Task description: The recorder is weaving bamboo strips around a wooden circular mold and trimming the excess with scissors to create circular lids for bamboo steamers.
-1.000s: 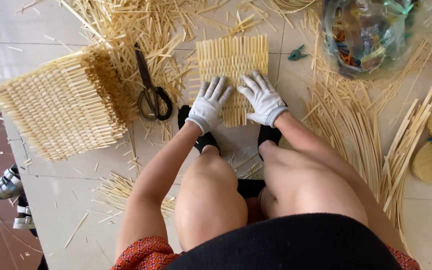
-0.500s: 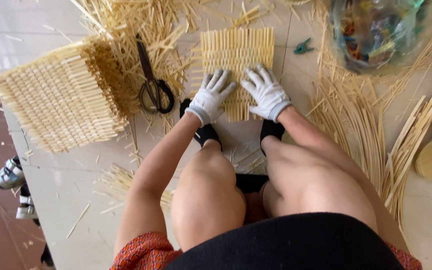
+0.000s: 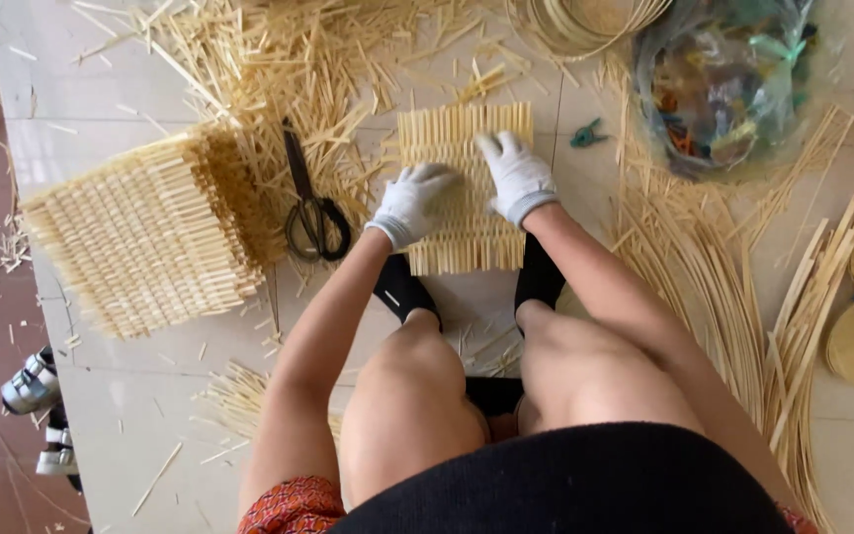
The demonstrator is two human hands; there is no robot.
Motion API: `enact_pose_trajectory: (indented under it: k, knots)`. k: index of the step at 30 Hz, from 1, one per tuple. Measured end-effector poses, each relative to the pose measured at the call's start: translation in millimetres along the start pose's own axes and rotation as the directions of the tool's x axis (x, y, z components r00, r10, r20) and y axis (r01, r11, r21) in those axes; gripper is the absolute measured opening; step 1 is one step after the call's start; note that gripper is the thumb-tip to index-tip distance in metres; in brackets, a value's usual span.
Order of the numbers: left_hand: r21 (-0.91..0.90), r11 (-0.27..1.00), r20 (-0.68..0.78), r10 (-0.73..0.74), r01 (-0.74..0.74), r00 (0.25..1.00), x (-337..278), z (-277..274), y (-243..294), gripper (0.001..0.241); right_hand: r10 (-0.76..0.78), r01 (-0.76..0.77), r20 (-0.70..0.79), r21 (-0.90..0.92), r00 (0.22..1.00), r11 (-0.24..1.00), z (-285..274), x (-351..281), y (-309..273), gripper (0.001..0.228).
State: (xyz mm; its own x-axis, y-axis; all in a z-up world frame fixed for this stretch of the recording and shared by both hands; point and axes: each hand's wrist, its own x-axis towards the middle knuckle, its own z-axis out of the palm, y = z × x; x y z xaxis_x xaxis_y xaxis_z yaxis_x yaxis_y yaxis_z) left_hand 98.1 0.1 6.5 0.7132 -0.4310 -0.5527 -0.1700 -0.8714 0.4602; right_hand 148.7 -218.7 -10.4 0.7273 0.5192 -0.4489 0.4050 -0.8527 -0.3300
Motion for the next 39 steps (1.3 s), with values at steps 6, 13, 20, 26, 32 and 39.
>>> enact_pose_trajectory:
  k: [6,13,20,26,32,39]
  knots:
    - [-0.416,0.896,-0.258,-0.284,0.159,0.923,30,-15,-10,0.104,0.202,-0.215,0.085,0.202,0.976,0.955,6,35,26,0.143]
    - [-0.396,0.901,-0.263,-0.297,0.178,0.918,38,-15,-14,0.107,0.177,-0.185,0.053,0.248,0.983,0.951,-9,17,16,0.137]
    - [-0.384,0.902,-0.294,-0.320,0.196,0.901,28,-20,-2,0.097,0.155,-0.139,-0.035,0.276,0.987,0.951,1,9,15,0.124]
    - [-0.278,0.937,-0.388,-0.312,0.212,0.868,13,-7,19,0.097,0.160,-0.144,-0.073,0.190,0.984,0.971,-8,4,5,0.131]
    - [0.074,0.997,-0.473,0.019,0.018,0.881,16,76,-6,0.059,-0.048,0.064,-0.356,0.035,0.933,0.997,94,-13,41,0.098]
    - [0.114,0.986,-0.472,0.165,-0.125,0.866,-13,72,5,0.069,-0.233,0.244,-0.341,-0.012,0.911,0.970,54,-51,13,0.108]
